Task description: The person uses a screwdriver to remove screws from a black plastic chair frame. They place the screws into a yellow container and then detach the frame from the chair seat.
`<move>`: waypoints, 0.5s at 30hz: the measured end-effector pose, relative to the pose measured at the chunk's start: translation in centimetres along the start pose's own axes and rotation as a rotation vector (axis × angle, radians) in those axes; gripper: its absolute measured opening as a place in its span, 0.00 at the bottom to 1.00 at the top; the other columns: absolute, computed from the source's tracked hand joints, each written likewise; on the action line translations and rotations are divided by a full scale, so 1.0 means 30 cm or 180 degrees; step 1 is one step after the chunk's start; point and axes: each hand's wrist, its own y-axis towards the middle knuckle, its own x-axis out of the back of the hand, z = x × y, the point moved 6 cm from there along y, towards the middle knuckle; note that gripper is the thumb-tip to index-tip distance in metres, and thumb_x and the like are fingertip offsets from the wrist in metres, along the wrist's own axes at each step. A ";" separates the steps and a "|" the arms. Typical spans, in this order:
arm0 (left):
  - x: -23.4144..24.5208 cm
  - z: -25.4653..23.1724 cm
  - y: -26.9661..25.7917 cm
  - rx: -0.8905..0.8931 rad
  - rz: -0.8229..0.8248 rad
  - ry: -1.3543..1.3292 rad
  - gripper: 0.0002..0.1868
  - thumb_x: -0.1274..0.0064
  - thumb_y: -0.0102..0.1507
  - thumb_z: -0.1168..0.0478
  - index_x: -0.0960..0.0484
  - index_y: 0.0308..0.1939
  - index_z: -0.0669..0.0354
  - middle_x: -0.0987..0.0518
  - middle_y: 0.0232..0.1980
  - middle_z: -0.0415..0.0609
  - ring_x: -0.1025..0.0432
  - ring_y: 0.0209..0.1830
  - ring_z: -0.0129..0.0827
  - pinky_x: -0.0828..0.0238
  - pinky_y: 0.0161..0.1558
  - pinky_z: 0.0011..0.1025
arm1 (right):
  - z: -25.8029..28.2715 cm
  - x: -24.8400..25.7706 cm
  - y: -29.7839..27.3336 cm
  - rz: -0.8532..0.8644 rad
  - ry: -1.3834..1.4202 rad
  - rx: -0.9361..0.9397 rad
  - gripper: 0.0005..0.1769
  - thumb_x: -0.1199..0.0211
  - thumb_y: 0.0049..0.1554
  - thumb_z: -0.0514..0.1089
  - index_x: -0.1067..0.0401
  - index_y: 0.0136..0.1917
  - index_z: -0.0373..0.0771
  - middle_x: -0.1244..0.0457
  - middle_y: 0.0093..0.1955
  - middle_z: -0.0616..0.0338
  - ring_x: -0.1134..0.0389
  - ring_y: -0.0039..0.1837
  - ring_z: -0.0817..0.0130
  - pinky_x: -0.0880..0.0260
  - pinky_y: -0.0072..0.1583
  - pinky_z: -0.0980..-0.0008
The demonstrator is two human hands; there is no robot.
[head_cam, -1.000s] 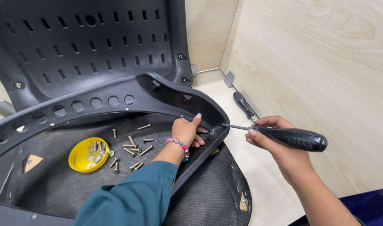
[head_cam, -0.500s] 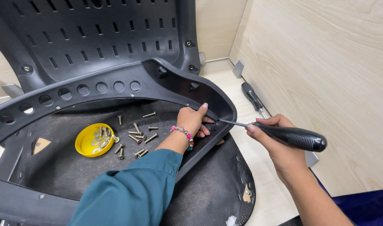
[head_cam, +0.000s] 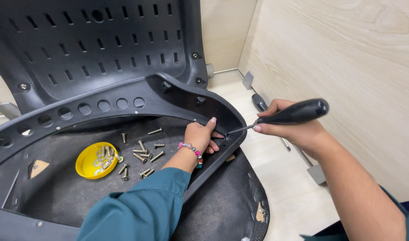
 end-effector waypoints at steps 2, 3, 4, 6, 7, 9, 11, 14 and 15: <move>-0.002 0.004 0.008 -0.0006 -0.0037 -0.0097 0.30 0.49 0.68 0.49 0.16 0.27 0.78 0.21 0.17 0.57 0.33 0.07 0.33 0.37 0.10 0.27 | 0.023 -0.001 0.038 0.0077 0.0188 0.0192 0.16 0.22 0.42 0.47 0.25 0.37 0.38 0.27 0.39 0.54 0.25 0.43 0.69 0.25 0.47 0.69; -0.005 0.005 0.012 -0.0007 -0.0026 -0.0100 0.30 0.49 0.68 0.48 0.16 0.27 0.78 0.21 0.17 0.57 0.33 0.07 0.33 0.37 0.10 0.27 | 0.019 -0.001 0.048 -0.0037 0.0303 0.0173 0.16 0.23 0.44 0.47 0.27 0.36 0.37 0.27 0.38 0.53 0.25 0.42 0.69 0.24 0.46 0.70; -0.004 0.008 0.013 -0.0008 -0.0025 -0.0113 0.30 0.49 0.68 0.48 0.16 0.27 0.78 0.21 0.17 0.56 0.33 0.07 0.33 0.37 0.10 0.27 | 0.017 -0.014 0.058 -0.0139 0.0411 0.0162 0.17 0.24 0.46 0.47 0.30 0.34 0.36 0.28 0.36 0.52 0.24 0.40 0.69 0.24 0.44 0.71; 0.001 0.011 0.015 0.0012 -0.0027 -0.0079 0.31 0.49 0.68 0.48 0.15 0.26 0.77 0.21 0.16 0.56 0.33 0.07 0.33 0.37 0.10 0.26 | 0.015 -0.040 0.064 -0.0425 0.0696 0.0303 0.19 0.26 0.49 0.46 0.34 0.32 0.35 0.29 0.33 0.50 0.24 0.36 0.68 0.23 0.40 0.71; 0.004 0.013 0.015 0.0033 -0.0030 -0.0031 0.31 0.50 0.68 0.47 0.15 0.27 0.76 0.22 0.16 0.57 0.34 0.06 0.33 0.38 0.10 0.25 | 0.012 -0.055 0.053 -0.0607 0.0873 0.0455 0.20 0.27 0.50 0.45 0.35 0.31 0.35 0.31 0.32 0.50 0.25 0.35 0.67 0.23 0.39 0.71; 0.003 0.011 0.015 0.0041 -0.0008 -0.0009 0.31 0.50 0.68 0.47 0.14 0.27 0.75 0.23 0.15 0.58 0.34 0.06 0.33 0.38 0.11 0.25 | 0.001 -0.077 0.033 -0.0965 0.1121 0.0618 0.19 0.29 0.53 0.43 0.36 0.31 0.33 0.32 0.33 0.49 0.26 0.35 0.64 0.22 0.37 0.69; -0.002 0.009 0.013 0.0034 0.0016 -0.0068 0.31 0.50 0.68 0.47 0.14 0.27 0.76 0.23 0.15 0.59 0.34 0.06 0.33 0.38 0.10 0.25 | -0.013 -0.094 0.020 -0.1282 0.1264 0.0634 0.16 0.32 0.56 0.40 0.34 0.33 0.32 0.32 0.36 0.48 0.27 0.38 0.60 0.21 0.37 0.66; 0.001 0.004 0.009 0.0105 -0.0015 0.0029 0.31 0.50 0.68 0.47 0.14 0.28 0.75 0.23 0.16 0.59 0.33 0.07 0.33 0.38 0.11 0.25 | -0.006 -0.149 0.022 -0.1085 0.2109 0.0764 0.06 0.43 0.59 0.40 0.36 0.43 0.36 0.29 0.44 0.53 0.22 0.45 0.67 0.19 0.40 0.69; 0.001 0.002 0.007 0.0124 0.0004 0.0002 0.31 0.51 0.69 0.47 0.14 0.28 0.75 0.23 0.16 0.59 0.33 0.07 0.33 0.37 0.11 0.25 | -0.010 -0.166 0.028 -0.1032 0.2206 0.0610 0.07 0.43 0.60 0.41 0.37 0.45 0.36 0.32 0.42 0.53 0.23 0.43 0.65 0.20 0.40 0.68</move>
